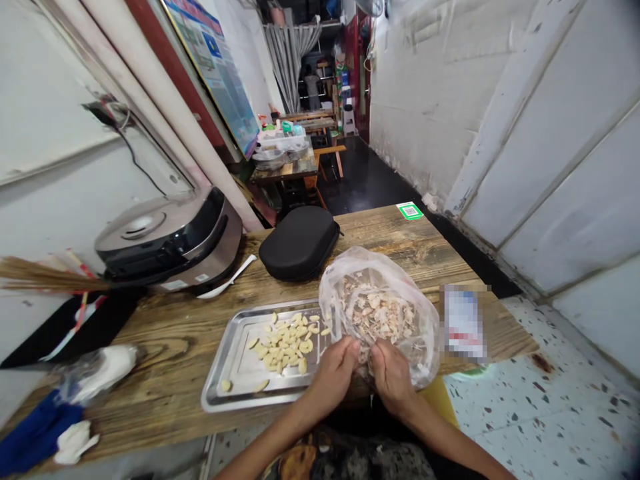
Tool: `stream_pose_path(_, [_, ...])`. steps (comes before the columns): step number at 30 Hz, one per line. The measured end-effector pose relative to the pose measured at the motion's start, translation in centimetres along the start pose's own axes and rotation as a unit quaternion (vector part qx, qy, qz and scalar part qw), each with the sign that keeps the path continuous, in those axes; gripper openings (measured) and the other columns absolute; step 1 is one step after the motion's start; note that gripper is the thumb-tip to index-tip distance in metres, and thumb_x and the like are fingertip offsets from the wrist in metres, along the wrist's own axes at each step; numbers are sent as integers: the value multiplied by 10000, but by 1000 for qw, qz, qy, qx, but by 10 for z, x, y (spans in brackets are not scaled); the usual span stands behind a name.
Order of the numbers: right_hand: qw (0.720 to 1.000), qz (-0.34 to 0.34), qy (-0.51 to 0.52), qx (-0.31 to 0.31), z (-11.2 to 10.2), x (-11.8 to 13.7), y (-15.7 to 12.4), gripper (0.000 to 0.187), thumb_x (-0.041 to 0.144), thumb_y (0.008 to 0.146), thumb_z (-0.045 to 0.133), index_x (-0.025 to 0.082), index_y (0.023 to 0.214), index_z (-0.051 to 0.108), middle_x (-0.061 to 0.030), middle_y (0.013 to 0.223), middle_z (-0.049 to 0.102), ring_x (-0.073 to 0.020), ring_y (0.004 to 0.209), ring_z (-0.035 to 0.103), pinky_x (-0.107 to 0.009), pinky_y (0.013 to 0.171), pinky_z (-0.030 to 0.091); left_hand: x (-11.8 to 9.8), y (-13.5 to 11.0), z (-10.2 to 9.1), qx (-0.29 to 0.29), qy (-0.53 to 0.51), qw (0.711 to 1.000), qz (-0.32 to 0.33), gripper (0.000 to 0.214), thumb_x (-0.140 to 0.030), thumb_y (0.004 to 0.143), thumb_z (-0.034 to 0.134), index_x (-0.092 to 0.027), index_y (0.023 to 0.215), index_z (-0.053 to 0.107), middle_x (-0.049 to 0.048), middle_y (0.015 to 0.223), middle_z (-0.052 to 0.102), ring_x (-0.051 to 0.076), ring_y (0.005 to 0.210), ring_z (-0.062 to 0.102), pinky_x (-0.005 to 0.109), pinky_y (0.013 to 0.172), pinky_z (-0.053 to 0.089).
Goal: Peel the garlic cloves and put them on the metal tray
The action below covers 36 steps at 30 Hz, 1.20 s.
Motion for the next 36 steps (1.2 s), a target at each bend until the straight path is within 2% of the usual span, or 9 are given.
stream_pose_path(5, [989, 37, -64, 131, 9, -23, 23, 223, 217, 885, 407, 169, 706, 532, -34, 704, 510, -152, 687, 465, -255, 622, 346, 7, -6, -68, -146, 212, 961, 103, 264, -285, 884, 383, -177, 953, 614, 66, 875, 611, 181, 857, 543, 298, 803, 411])
stream_pose_path(8, [957, 72, -203, 192, 9, -53, 46, 190, 165, 840, 447, 175, 725, 598, -51, 758, 532, -178, 752, 469, -279, 667, 327, 31, -8, -102, -173, 332, 926, 47, 301, -212, 862, 389, -179, 1034, 634, 73, 833, 595, 189, 805, 556, 310, 767, 442])
stream_pose_path(12, [919, 113, -324, 192, 6, -84, 64, 175, 151, 830, 446, 150, 851, 619, -98, 840, 559, -234, 837, 475, -326, 706, 320, 59, -13, -122, -146, 424, 893, -39, 333, -125, 800, 405, -192, 975, 681, 75, 855, 597, 178, 753, 585, 301, 738, 474])
stream_pose_path(16, [919, 147, -299, 210, 16, -94, 59, 212, 65, 815, 408, 82, 896, 603, -166, 865, 570, -244, 828, 509, -336, 700, 350, 61, -19, -126, -158, 422, 892, -44, 325, -99, 771, 420, -193, 892, 707, 84, 1015, 614, 186, 856, 613, 304, 806, 487])
stream_pose_path(21, [944, 59, -177, 271, 47, -57, 35, 227, 93, 809, 472, 178, 987, 584, -58, 880, 598, -150, 772, 559, -235, 683, 414, 41, -19, -110, -188, 381, 905, 24, 324, -112, 790, 397, -168, 917, 690, 102, 1050, 615, 204, 892, 610, 348, 837, 491])
stream_pose_path(25, [975, -7, -48, 219, 35, -37, 30, 314, 134, 854, 424, 166, 1154, 513, -100, 1127, 560, -176, 997, 541, -282, 824, 431, 18, -9, -65, -129, 304, 934, 135, 355, -89, 813, 381, -186, 1025, 649, 76, 1074, 633, 190, 1018, 560, 333, 914, 443])
stream_pose_path(27, [973, 23, -76, 218, 25, -53, 36, 258, 156, 881, 381, 162, 1046, 580, -93, 1083, 585, -177, 982, 549, -282, 822, 425, 7, 2, -35, -59, 284, 941, 177, 366, -80, 828, 378, -199, 1073, 622, 62, 1068, 643, 179, 995, 562, 321, 904, 437])
stream_pose_path(31, [934, 129, -203, 264, 11, -102, 54, 282, 181, 883, 390, 143, 770, 645, -84, 796, 629, -173, 752, 592, -254, 678, 408, -7, 29, 10, 41, 307, 925, 220, 331, -85, 838, 389, -195, 1043, 624, 63, 988, 663, 186, 952, 559, 326, 886, 422])
stream_pose_path(36, [923, 126, -226, 285, 26, -110, 67, 210, 239, 854, 473, 178, 794, 666, -68, 813, 658, -167, 724, 608, -240, 615, 373, 0, 64, 30, 64, 372, 905, 195, 296, -55, 793, 427, -165, 973, 635, 83, 888, 661, 210, 899, 566, 349, 843, 429])
Point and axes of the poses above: each hand's wrist, its own y-axis towards the middle knuckle, its own z-axis out of the palm, x = y × z, the point moved 9 cm from there along y, towards the middle knuckle
